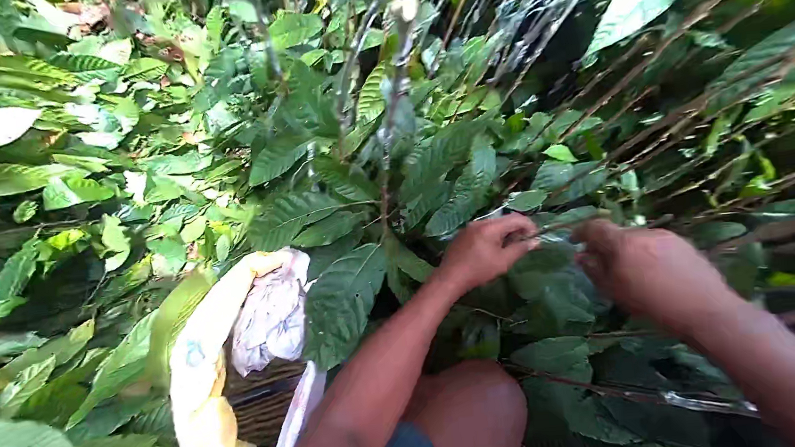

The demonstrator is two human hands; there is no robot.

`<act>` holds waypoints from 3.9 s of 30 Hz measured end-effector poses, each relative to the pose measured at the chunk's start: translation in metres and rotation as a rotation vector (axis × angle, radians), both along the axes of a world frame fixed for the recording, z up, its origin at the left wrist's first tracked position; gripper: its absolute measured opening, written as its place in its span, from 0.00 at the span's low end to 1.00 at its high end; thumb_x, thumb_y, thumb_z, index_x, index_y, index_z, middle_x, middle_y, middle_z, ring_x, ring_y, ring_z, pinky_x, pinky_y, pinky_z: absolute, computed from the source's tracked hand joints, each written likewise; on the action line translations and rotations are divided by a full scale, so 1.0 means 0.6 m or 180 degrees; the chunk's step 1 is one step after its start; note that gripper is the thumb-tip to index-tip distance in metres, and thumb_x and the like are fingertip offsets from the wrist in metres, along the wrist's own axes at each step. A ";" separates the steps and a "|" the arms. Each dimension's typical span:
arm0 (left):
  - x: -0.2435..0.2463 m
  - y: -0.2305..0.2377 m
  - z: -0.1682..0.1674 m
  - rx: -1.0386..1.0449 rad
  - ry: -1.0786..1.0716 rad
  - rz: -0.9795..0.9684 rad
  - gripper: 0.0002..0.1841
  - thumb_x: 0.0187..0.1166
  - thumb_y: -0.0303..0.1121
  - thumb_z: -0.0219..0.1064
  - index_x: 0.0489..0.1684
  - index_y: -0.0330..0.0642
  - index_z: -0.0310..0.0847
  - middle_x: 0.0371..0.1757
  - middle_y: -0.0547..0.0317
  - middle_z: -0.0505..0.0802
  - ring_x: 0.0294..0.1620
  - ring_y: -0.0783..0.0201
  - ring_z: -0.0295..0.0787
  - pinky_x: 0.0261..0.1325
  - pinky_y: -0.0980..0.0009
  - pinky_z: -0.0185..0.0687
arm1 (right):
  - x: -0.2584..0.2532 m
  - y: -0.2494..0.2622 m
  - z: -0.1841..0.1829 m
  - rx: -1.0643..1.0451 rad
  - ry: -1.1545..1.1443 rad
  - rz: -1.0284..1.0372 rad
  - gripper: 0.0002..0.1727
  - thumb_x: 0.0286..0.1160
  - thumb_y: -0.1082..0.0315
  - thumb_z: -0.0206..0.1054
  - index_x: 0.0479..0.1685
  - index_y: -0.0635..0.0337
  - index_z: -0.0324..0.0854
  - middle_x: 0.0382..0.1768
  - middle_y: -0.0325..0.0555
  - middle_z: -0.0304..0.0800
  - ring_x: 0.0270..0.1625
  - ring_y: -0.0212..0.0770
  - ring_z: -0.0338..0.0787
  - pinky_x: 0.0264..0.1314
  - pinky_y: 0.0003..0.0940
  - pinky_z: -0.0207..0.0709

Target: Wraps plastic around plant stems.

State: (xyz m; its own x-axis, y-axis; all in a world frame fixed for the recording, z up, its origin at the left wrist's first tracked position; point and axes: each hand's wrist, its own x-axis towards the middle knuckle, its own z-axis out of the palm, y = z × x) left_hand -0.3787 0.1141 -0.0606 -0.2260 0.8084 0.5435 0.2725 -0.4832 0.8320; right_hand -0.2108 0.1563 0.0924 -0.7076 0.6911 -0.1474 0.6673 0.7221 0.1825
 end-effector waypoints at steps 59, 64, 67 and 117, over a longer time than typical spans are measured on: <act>-0.015 0.024 0.087 0.0638 0.0973 0.0395 0.18 0.87 0.43 0.59 0.58 0.44 0.91 0.46 0.56 0.96 0.38 0.69 0.91 0.47 0.66 0.87 | -0.008 -0.052 0.133 -0.0339 0.0452 -0.0220 0.12 0.87 0.66 0.60 0.57 0.57 0.87 0.45 0.54 0.91 0.51 0.54 0.90 0.55 0.57 0.80; -0.004 0.019 0.089 0.0386 0.1100 0.0231 0.16 0.85 0.43 0.61 0.57 0.47 0.92 0.49 0.52 0.96 0.48 0.56 0.93 0.54 0.47 0.85 | -0.017 -0.063 0.149 -0.1105 0.1522 -0.0008 0.12 0.87 0.67 0.63 0.62 0.57 0.85 0.39 0.41 0.90 0.33 0.29 0.86 0.38 0.29 0.81; 0.001 0.014 0.083 0.0538 0.1186 0.0013 0.18 0.87 0.42 0.59 0.58 0.45 0.92 0.49 0.55 0.95 0.51 0.62 0.92 0.59 0.57 0.86 | -0.019 -0.013 0.124 -0.0095 0.0653 -0.0174 0.20 0.81 0.73 0.64 0.71 0.55 0.78 0.54 0.53 0.93 0.57 0.55 0.92 0.58 0.60 0.83; 0.027 -0.029 0.071 0.0202 -0.1379 -0.0392 0.05 0.75 0.22 0.73 0.42 0.30 0.90 0.37 0.53 0.88 0.28 0.71 0.79 0.32 0.75 0.79 | -0.010 -0.033 -0.051 0.1027 0.1915 0.1079 0.12 0.82 0.70 0.63 0.54 0.69 0.85 0.52 0.67 0.88 0.50 0.67 0.91 0.47 0.67 0.84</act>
